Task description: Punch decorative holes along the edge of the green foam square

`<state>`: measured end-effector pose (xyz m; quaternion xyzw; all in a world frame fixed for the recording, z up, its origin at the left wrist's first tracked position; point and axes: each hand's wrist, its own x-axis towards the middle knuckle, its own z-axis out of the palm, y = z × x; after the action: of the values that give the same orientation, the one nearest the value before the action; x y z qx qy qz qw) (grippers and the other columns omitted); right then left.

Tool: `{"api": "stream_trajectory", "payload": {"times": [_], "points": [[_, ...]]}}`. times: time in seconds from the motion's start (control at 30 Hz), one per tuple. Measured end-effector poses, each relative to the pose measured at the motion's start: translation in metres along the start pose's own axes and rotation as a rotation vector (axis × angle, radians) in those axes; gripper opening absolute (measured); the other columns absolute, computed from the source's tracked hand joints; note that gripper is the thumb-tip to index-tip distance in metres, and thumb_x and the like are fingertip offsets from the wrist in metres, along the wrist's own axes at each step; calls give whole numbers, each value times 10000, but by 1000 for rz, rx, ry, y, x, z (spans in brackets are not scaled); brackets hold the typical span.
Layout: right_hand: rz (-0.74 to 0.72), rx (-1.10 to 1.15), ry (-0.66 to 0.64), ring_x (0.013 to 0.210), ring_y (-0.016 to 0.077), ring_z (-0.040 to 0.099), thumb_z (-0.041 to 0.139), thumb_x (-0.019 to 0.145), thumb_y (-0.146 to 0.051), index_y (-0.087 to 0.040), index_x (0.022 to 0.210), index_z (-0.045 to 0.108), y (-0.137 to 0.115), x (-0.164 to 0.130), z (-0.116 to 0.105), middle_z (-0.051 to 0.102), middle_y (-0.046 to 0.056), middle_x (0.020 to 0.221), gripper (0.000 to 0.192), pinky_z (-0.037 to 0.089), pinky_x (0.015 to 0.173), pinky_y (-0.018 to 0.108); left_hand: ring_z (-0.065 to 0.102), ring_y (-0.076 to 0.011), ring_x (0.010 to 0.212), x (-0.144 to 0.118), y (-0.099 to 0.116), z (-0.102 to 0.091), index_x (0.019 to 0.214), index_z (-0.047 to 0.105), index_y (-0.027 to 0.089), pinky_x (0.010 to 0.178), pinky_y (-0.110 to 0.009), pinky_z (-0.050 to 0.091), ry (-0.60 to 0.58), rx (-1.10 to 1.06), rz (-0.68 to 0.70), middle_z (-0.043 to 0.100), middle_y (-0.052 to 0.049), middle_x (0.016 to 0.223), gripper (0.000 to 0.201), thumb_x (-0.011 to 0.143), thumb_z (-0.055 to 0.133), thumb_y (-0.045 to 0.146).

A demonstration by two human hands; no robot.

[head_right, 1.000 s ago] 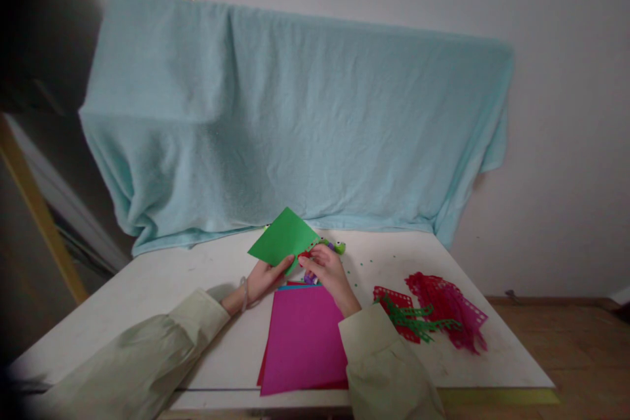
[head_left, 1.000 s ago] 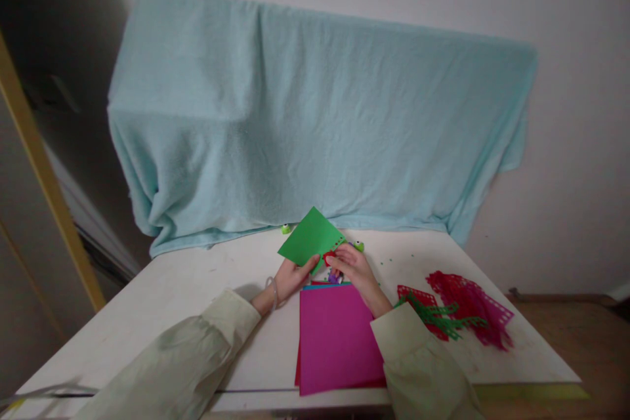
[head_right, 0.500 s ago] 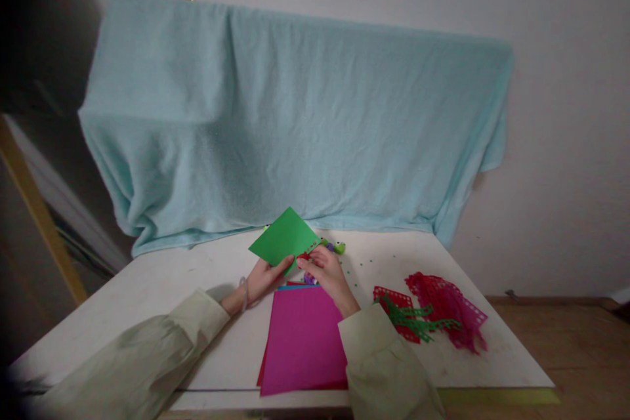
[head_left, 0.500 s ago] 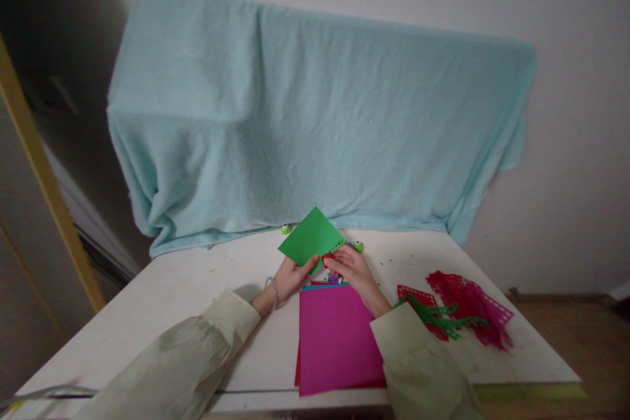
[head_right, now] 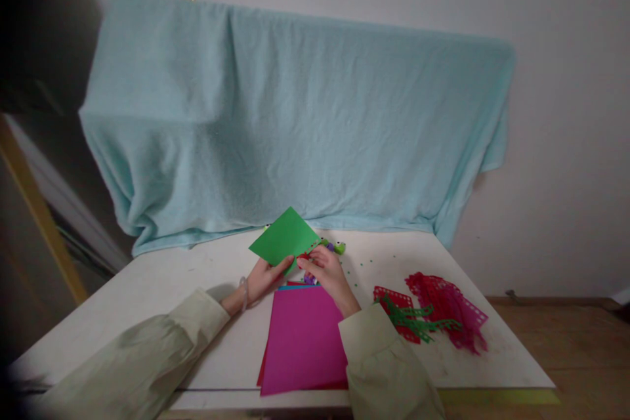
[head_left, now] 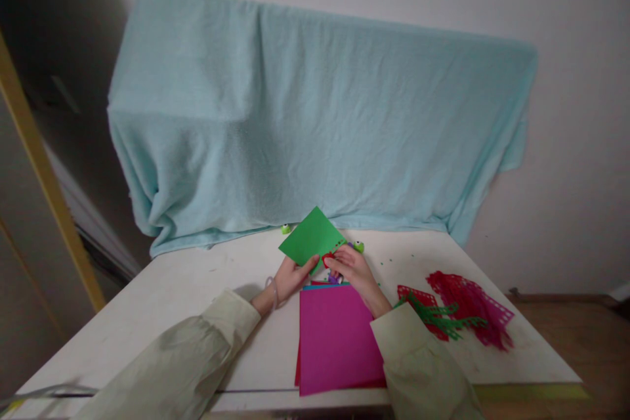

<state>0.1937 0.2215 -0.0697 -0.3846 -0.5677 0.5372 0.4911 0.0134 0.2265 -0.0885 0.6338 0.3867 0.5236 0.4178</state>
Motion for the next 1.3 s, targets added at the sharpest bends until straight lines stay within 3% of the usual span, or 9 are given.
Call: {"api": "stream_trajectory", "payload": {"times": [0.6, 0.87, 1.3], "points": [[39, 44, 0, 505, 107, 555, 743, 666, -455, -190, 808, 586, -1, -1, 1, 646, -16, 710, 339, 415, 483, 232, 572, -247, 1081, 0, -7, -1, 1179, 566, 148, 1008, -393, 384, 1, 53, -2, 655, -103, 1109, 482, 811, 596, 459], [78, 47, -48, 501, 107, 563, 725, 689, -457, -171, 824, 604, 3, 0, 1, 650, -3, 679, 339, 425, 494, 229, 604, -229, 987, -1, 2, -2, 1023, 645, 161, 936, -354, 439, -104, 81, 7, 672, -59, 1076, 354, 852, 531, 449], [42, 63, 92, 466, 107, 550, 728, 684, -456, -174, 853, 607, 1, 2, -2, 655, -5, 662, 351, 410, 459, 228, 547, -247, 1132, 1, -4, -1, 1249, 519, 146, 997, -371, 398, 11, 58, 32, 554, -120, 1287, 523, 821, 599, 435]]}}
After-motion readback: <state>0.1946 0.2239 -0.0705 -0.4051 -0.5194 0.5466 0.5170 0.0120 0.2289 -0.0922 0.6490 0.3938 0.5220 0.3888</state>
